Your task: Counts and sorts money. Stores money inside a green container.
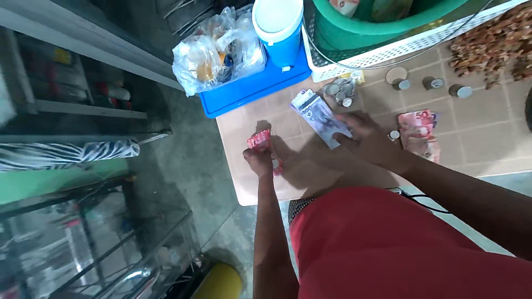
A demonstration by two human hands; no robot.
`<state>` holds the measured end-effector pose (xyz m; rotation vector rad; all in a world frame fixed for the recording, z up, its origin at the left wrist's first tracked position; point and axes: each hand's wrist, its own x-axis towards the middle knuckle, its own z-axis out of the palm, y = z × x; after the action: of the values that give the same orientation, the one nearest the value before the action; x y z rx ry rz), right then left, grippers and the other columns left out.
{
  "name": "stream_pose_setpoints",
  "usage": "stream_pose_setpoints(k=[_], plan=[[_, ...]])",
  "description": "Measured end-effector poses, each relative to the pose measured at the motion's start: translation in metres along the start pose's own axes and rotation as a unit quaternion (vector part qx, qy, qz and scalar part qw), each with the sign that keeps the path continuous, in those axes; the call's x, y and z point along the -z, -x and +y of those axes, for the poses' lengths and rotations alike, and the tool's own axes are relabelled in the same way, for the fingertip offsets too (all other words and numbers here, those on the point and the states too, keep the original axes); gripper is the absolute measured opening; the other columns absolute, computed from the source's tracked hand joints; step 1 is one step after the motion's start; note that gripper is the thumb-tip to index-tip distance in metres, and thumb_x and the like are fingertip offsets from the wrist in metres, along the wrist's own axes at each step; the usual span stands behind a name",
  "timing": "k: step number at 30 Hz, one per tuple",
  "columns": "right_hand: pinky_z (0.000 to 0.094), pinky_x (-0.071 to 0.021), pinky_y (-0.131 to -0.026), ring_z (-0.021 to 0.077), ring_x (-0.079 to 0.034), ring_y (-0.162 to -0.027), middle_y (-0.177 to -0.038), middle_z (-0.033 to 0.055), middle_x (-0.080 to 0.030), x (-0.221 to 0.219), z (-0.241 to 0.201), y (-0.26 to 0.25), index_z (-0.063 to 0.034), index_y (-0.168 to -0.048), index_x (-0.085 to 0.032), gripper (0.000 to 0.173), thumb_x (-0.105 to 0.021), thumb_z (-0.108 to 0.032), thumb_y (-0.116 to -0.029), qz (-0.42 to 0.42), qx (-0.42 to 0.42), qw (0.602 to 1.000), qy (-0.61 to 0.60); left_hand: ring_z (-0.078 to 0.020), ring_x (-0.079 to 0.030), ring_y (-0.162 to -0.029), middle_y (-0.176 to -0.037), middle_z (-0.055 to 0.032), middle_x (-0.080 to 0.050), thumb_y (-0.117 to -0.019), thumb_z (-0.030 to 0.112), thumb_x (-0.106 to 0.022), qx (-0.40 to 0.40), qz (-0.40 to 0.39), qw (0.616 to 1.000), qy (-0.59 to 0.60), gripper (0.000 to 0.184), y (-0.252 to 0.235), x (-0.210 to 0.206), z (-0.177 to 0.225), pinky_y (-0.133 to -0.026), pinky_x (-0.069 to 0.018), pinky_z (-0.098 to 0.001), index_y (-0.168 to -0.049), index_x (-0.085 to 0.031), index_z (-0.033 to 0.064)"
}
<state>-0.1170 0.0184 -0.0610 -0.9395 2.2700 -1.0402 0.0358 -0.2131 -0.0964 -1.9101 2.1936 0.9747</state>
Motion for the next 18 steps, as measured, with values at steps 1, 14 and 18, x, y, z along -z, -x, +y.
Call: stream_pose_setpoints(k=[1, 14, 18], plan=[[0.0546, -0.0516, -0.1, 0.0421, -0.06, -0.12, -0.135, 0.0285, -0.058, -0.006, -0.003, 0.001, 0.0055, -0.14, -0.054, 0.046, -0.064, -0.014, -0.1, -0.027, -0.001, 0.999, -0.03, -0.0401, -0.063, -0.114, -0.126, -0.0312, -0.059, -0.0828, 0.009, -0.083, -0.01, -0.009, 0.998, 0.058, 0.073, 0.002, -0.002, -0.003, -0.097, -0.0525, -0.0504, -0.139, -0.04, -0.0087], [0.0273, -0.0537, -0.069, 0.0098, -0.06, -0.072, -0.084, 0.0085, -0.061, -0.035, -0.053, -0.008, 0.0042, -0.112, -0.059, 0.019, -0.055, -0.013, -0.1046, -0.278, -0.076, 0.916, -0.278, -0.0079, -0.068, -0.067, -0.08, -0.0025, -0.072, -0.0936, 0.001, -0.067, -0.068, -0.137, 0.816, 0.558, 0.011, 0.08, 0.019, 0.022, -0.063, -0.0591, -0.0259, -0.103, -0.069, 0.0057], [0.0278, -0.0543, -0.067, 0.0098, -0.062, -0.071, -0.083, 0.0077, -0.062, -0.022, -0.063, -0.01, 0.0011, -0.112, -0.061, 0.016, -0.056, -0.012, -0.1043, -0.248, -0.094, 0.919, -0.291, -0.0103, -0.07, -0.072, -0.085, -0.004, -0.072, -0.0996, 0.014, -0.063, -0.038, -0.154, 0.773, 0.615, 0.012, 0.088, 0.019, 0.034, -0.065, -0.0604, -0.0277, -0.109, -0.065, 0.0082]])
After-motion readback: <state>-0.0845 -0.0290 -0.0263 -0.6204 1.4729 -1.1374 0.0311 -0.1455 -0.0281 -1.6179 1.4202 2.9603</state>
